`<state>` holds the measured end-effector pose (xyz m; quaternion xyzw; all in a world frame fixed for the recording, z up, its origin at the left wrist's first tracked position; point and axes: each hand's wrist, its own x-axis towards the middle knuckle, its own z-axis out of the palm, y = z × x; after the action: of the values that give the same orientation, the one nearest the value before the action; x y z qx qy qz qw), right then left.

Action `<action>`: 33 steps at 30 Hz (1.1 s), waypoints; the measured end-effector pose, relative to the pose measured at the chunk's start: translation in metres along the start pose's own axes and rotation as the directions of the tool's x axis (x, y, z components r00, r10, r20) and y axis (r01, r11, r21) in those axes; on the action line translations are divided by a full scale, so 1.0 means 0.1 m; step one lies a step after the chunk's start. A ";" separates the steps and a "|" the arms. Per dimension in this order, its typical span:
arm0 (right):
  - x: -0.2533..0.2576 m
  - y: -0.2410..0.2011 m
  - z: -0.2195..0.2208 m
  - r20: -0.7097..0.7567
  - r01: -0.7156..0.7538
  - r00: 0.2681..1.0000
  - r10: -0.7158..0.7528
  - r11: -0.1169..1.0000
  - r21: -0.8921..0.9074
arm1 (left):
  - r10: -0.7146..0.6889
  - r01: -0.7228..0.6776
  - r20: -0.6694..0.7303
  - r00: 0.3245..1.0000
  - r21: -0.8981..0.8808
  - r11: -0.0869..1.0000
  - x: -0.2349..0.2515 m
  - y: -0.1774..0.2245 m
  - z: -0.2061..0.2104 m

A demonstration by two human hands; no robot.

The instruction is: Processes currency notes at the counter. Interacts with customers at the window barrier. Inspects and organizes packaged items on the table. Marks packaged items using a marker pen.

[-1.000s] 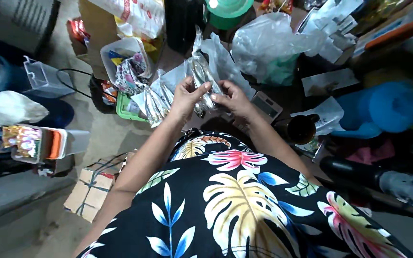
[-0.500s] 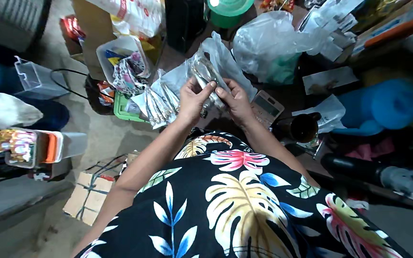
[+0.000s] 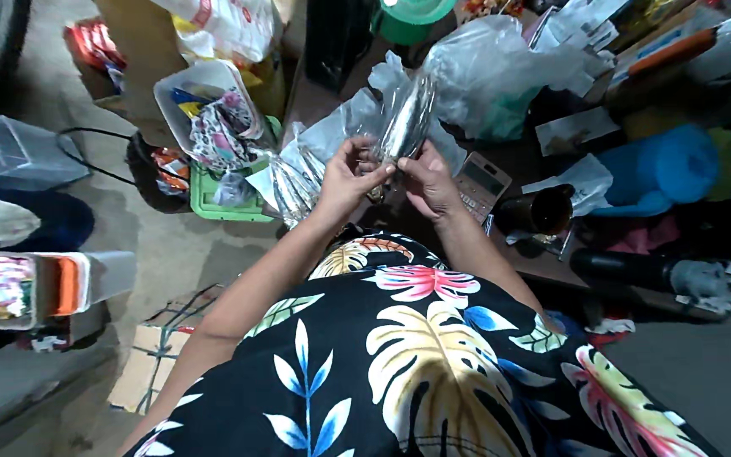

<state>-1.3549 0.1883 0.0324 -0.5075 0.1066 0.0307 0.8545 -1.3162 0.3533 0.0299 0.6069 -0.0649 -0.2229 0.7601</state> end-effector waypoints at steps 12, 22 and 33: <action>-0.08 0.13 0.25 0.011 -0.021 1.000 0.022 0.995 -0.094 | 0.005 -0.007 0.063 0.998 0.035 0.999 -0.11 -0.02 -0.36; -0.06 -0.38 0.40 -0.027 0.054 0.993 -0.111 0.665 -0.745 | -0.172 0.199 0.180 0.969 -0.140 0.970 -0.03 -0.06 -0.50; -0.06 -0.13 0.33 0.037 0.190 0.969 -0.243 0.646 -0.740 | -0.308 0.327 0.139 0.941 -0.595 0.734 0.26 -0.13 -0.34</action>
<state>-1.3539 0.2108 0.0599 -0.8187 0.0518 -0.0477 0.5699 -1.2835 0.3703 0.0042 0.3279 0.1031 -0.3673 0.8643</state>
